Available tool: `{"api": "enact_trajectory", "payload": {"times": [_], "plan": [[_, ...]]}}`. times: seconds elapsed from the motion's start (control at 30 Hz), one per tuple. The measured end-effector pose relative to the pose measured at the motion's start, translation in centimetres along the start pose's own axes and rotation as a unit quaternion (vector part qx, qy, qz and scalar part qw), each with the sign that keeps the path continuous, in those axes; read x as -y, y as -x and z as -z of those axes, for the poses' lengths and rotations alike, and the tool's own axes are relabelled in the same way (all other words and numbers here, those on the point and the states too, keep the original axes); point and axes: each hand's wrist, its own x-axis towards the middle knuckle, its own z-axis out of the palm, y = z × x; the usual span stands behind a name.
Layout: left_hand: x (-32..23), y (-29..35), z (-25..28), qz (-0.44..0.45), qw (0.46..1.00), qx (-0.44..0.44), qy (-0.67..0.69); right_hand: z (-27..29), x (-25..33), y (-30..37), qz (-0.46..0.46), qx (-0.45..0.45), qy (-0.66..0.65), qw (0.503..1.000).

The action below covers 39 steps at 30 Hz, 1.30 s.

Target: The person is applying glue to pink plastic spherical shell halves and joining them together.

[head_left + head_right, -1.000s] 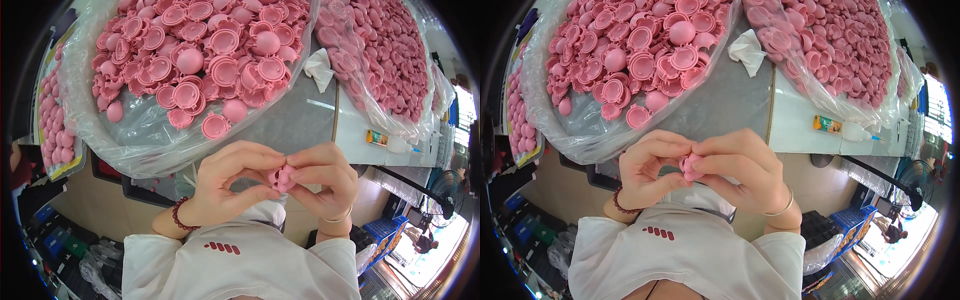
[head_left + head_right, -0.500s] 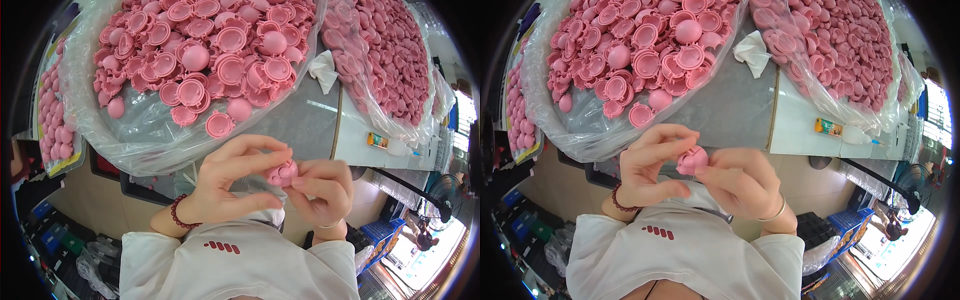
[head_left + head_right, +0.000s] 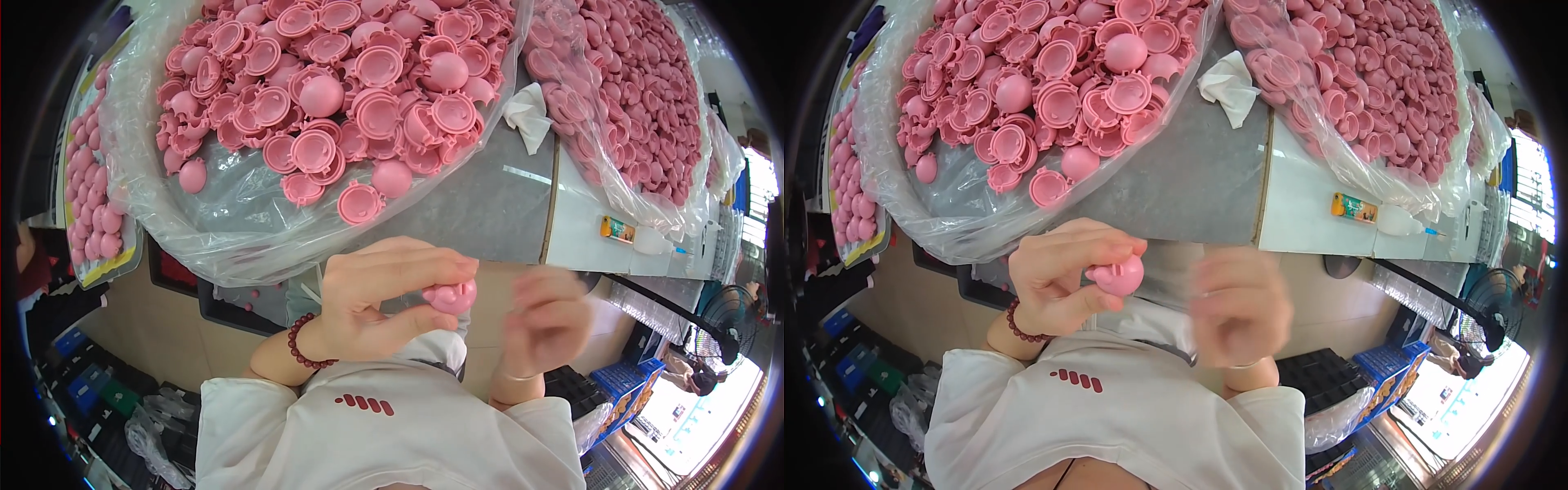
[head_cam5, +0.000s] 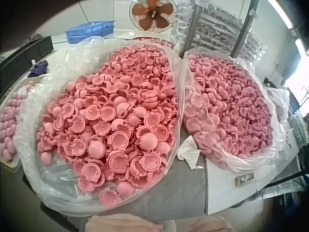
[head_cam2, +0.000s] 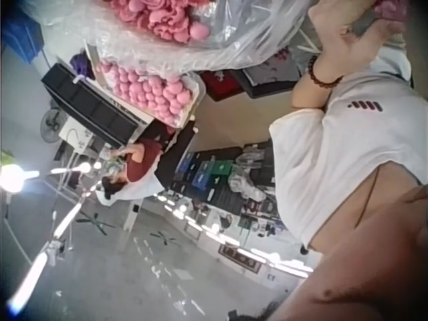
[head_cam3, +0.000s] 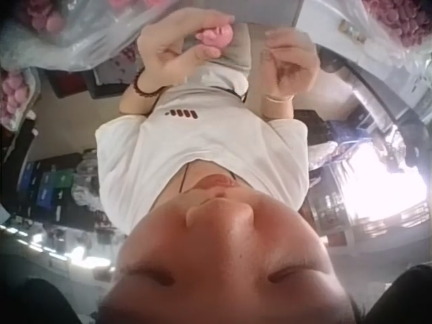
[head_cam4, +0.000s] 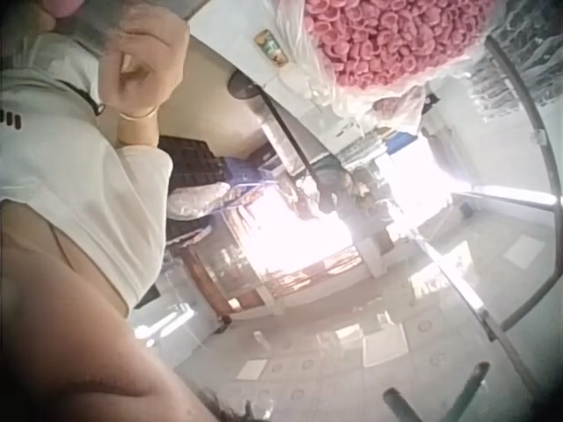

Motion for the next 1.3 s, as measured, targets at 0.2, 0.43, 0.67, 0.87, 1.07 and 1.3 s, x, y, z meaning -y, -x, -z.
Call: {"api": "enact_trajectory", "payload": {"times": [0.2,0.43,0.67,0.87,1.07,1.3], "plan": [[-0.5,0.2,-0.1,0.039,0.993,-0.027,0.109,11.3,-6.3,1.2,-0.039,-0.396,0.32,0.859],[-0.1,0.5,-1.0,0.172,0.885,-0.074,0.426,16.9,-10.8,1.7,-0.196,-0.347,0.29,0.87],[-1.2,0.0,-0.1,0.24,0.817,-0.007,0.525,9.6,-5.8,-1.2,-0.123,-0.416,0.022,0.901],[-1.6,0.4,-0.1,0.258,0.866,-0.047,0.425,2.3,-2.8,-2.3,-0.106,-0.196,-0.239,0.945],[-3.7,0.8,4.9,-0.032,0.999,0.006,0.019,-0.1,-3.7,-3.1,-0.181,-0.178,-0.162,0.954],[-5.8,2.5,18.5,-0.041,0.77,-0.404,-0.492,-0.1,-3.0,-3.2,-0.184,-0.173,-0.153,0.955]]}}
